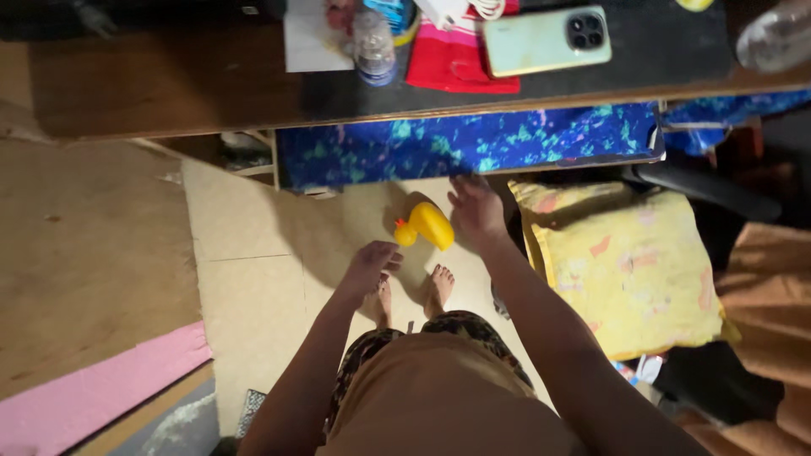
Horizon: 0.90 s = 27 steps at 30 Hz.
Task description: The person organizes a cluttered desk by moving a printer, stacking a pillow, and arranging a keyboard and mouse. They then plug in a phone charger, connect a phone, and tidy various cables and small items on the desk surface.
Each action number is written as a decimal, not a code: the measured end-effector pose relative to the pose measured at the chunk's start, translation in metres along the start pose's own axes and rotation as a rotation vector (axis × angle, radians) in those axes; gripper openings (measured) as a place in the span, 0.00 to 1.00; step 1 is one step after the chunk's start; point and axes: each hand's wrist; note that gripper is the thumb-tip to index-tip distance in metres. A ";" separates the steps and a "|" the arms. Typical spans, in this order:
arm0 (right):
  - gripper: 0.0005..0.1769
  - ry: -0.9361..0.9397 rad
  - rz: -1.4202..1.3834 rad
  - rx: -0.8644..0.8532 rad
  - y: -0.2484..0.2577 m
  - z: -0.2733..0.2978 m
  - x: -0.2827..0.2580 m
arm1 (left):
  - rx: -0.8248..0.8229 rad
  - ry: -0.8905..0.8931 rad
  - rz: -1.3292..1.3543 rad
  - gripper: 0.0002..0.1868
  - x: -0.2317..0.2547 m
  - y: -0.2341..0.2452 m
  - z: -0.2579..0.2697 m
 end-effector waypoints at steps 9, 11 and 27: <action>0.25 -0.151 -0.121 -0.059 -0.007 -0.123 -0.020 | 0.112 0.022 0.006 0.16 -0.009 0.008 0.019; 0.18 -0.070 -0.163 -0.197 -0.015 -0.138 -0.019 | 0.131 0.008 0.067 0.16 -0.009 0.012 0.025; 0.22 0.132 0.916 -0.351 -0.086 0.024 -0.095 | 0.085 -0.510 -0.160 0.13 0.061 -0.038 0.017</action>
Point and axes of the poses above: each hand's wrist, its own z-axis away from the middle knuckle, its own y-axis out of the back of the hand, x = y × z
